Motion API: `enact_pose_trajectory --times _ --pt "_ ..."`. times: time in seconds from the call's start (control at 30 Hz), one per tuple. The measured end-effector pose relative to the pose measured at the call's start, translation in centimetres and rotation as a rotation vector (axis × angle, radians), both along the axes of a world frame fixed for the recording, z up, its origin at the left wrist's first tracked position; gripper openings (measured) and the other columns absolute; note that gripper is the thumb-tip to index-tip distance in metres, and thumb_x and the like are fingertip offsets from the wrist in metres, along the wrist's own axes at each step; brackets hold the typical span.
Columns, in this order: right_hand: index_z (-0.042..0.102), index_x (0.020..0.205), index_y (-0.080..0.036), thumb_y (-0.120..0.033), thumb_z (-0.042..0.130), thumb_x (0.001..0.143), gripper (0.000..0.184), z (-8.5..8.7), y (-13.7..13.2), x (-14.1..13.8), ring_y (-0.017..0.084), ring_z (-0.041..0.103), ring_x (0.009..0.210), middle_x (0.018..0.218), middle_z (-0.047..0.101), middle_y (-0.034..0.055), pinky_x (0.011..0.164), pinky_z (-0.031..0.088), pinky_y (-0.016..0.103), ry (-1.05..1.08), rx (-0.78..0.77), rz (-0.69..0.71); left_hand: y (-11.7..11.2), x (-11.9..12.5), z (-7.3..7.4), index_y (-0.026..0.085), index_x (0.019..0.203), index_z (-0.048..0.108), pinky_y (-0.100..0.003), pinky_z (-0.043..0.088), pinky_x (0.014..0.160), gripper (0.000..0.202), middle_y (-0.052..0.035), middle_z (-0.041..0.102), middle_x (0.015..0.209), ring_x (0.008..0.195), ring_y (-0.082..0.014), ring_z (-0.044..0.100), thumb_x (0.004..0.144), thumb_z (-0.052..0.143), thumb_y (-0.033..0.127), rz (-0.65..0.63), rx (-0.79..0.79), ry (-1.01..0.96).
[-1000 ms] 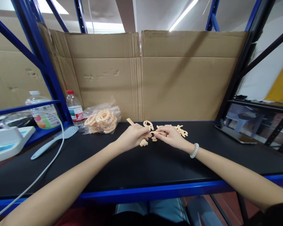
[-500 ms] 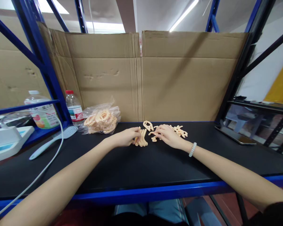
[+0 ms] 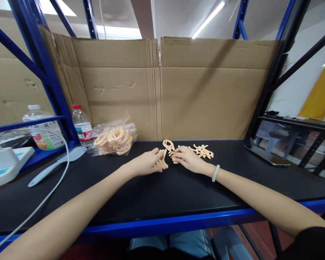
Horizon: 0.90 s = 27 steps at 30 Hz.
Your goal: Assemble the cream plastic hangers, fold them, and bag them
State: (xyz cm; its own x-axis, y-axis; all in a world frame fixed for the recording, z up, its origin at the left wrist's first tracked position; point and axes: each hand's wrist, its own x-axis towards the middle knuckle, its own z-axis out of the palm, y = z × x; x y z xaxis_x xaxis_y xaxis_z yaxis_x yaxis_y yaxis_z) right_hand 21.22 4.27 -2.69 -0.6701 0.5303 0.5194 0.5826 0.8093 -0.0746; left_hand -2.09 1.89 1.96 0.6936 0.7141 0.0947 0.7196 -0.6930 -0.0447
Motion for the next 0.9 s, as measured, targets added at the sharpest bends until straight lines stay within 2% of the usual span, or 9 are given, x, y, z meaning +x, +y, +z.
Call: enact_pose_trajectory --times 0.13,0.23,0.33,0.47,0.53,0.73,0.8,0.9 --pt "0.064 0.102 -0.02 -0.028 0.043 0.096 0.023 0.0 0.1 0.1 0.02 0.051 0.096 0.103 0.061 0.0058 0.085 0.039 0.035 -0.005 -0.013 -0.001 0.4 0.0 -0.4 0.018 0.094 0.048 -0.028 0.044 0.076 0.014 -0.0059 0.05 0.095 0.087 -0.0198 0.054 0.081 0.05 0.014 -0.143 -0.023 -0.001" --pt "0.064 0.104 -0.02 -0.028 0.044 0.096 0.023 0.0 0.0 0.1 0.02 0.051 0.096 0.103 0.06 0.0063 0.085 0.04 0.036 -0.009 -0.023 -0.01 0.6 -0.2 -0.4 0.018 0.094 0.048 -0.028 0.044 0.079 0.02 -0.0065 0.051 0.097 0.089 -0.0195 0.053 0.078 0.045 0.006 -0.216 -0.029 -0.009" --pt "0.063 0.106 -0.02 -0.029 0.046 0.095 0.022 0.1 -0.3 0.0 0.021 0.052 0.096 0.101 0.06 0.0069 0.085 0.041 0.036 -0.012 -0.038 -0.02 0.5 -0.3 -0.3 0.018 0.098 0.049 -0.029 0.045 0.081 0.021 -0.0067 0.051 0.1 0.092 -0.0199 0.053 0.078 0.051 0.013 -0.213 -0.022 -0.032" --pt "0.06 0.113 -0.021 -0.03 0.049 0.093 0.025 0.7 -0.5 0.1 0.022 0.052 0.1 0.105 0.059 0.0077 0.087 0.041 0.037 -0.004 -0.069 -0.047 0.0 0.0 -0.7 0.02 0.109 0.051 -0.032 0.047 0.079 0.033 -0.0079 0.05 0.106 0.1 -0.0245 0.05 0.081 0.057 0.038 -0.101 0.065 -0.057" --pt "0.059 0.114 -0.022 -0.033 0.049 0.093 0.026 1.4 -0.3 0.8 0.022 0.052 0.102 0.106 0.058 0.008 0.087 0.042 0.038 0.016 -0.082 -0.062 -0.1 0.3 -1.2 0.022 0.114 0.052 -0.034 0.047 0.079 0.036 -0.0084 0.049 0.11 0.104 -0.0257 0.048 0.084 0.054 0.043 -0.068 0.096 -0.063" --pt "0.061 0.11 -0.017 -0.036 0.053 0.09 0.028 4.4 0.6 4.9 0.017 0.055 0.085 0.096 0.057 0.0073 0.077 0.046 0.031 0.035 -0.151 -0.041 0.9 0.2 -2.7 0.027 0.113 0.055 -0.035 0.045 0.086 0.027 -0.0063 0.051 0.113 0.101 -0.0225 0.049 0.09 0.049 0.04 -0.083 0.093 -0.11" --pt "0.062 0.108 -0.017 -0.036 0.057 0.087 0.029 4.7 0.7 5.7 0.017 0.054 0.082 0.095 0.056 0.0072 0.075 0.045 0.03 -0.018 -0.16 -0.057 1.4 0.1 -2.9 0.026 0.111 0.057 -0.035 0.044 0.087 0.025 -0.0058 0.053 0.11 0.099 -0.0217 0.051 0.091 0.049 0.039 -0.09 0.088 -0.125" --pt "0.063 0.108 -0.018 -0.036 0.061 0.085 0.03 4.3 0.7 5.5 0.017 0.054 0.082 0.095 0.055 0.0065 0.074 0.045 0.03 -0.101 -0.191 -0.068 2.0 -0.1 -3.1 0.024 0.108 0.059 -0.034 0.043 0.087 0.024 -0.0059 0.056 0.107 0.097 -0.0214 0.052 0.09 0.05 0.037 -0.096 0.073 -0.139"
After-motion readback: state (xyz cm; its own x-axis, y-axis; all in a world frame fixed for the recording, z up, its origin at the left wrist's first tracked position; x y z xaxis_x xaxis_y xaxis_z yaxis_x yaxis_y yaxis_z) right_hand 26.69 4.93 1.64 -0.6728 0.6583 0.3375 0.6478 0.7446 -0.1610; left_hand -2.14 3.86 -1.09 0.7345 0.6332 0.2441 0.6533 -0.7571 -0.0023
